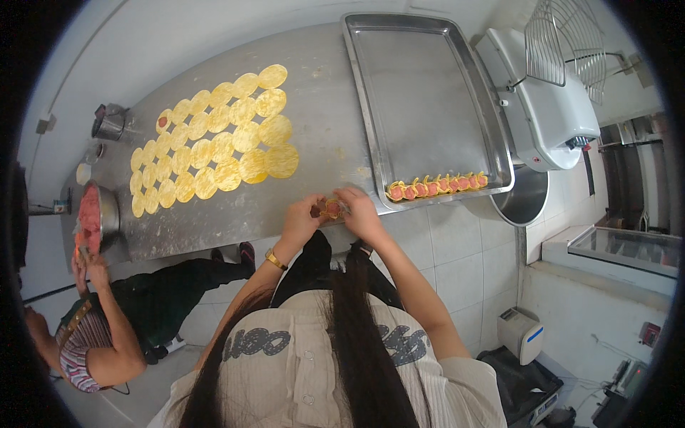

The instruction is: The person places a small red filling onto round yellow dough discs, folds each disc in half to enclose the filling, and places the finished pastries onto a metal tray. A coworker is visible in the background also preparing pastries.

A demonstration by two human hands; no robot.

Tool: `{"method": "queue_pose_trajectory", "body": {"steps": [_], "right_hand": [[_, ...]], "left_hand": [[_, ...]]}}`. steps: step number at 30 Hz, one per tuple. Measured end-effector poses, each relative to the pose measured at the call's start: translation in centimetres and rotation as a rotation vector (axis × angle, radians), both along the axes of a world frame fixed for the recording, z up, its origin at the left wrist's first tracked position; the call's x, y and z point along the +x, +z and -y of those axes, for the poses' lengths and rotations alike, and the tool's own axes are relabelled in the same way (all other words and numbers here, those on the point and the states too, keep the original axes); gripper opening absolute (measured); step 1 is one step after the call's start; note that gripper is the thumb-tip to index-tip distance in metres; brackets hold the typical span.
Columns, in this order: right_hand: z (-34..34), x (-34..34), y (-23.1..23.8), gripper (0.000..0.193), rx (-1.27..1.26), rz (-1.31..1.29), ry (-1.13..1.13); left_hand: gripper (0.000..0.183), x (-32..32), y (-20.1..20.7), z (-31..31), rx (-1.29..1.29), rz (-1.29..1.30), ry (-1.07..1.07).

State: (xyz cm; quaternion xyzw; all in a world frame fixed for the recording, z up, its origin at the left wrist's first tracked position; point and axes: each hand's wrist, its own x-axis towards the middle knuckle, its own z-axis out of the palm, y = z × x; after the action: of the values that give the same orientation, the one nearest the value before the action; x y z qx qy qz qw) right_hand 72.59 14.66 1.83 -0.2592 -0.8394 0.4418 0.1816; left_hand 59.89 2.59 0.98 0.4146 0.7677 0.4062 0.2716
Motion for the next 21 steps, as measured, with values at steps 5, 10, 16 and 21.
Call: {"method": "queue_pose_trajectory", "body": {"steps": [5, 10, 16, 21], "right_hand": [[0.4, 0.5, -0.2, 0.025, 0.028, 0.065, -0.012], [0.0, -0.3, -0.7, 0.022, 0.069, 0.058, -0.006], [-0.1, 0.4, -0.4, 0.025, 0.126, 0.029, -0.025], [0.3, -0.3, -0.2, 0.032, 0.068, 0.171, 0.023]], "left_hand": [[0.032, 0.2, -0.4, -0.3, 0.001, 0.020, -0.063], [0.035, -0.3, -0.3, -1.2, -0.073, -0.133, -0.152], [0.035, -0.9, -0.2, -0.6, 0.037, -0.166, -0.198], [0.033, -0.7, -0.3, -1.2, -0.078, -0.202, -0.211]]}}
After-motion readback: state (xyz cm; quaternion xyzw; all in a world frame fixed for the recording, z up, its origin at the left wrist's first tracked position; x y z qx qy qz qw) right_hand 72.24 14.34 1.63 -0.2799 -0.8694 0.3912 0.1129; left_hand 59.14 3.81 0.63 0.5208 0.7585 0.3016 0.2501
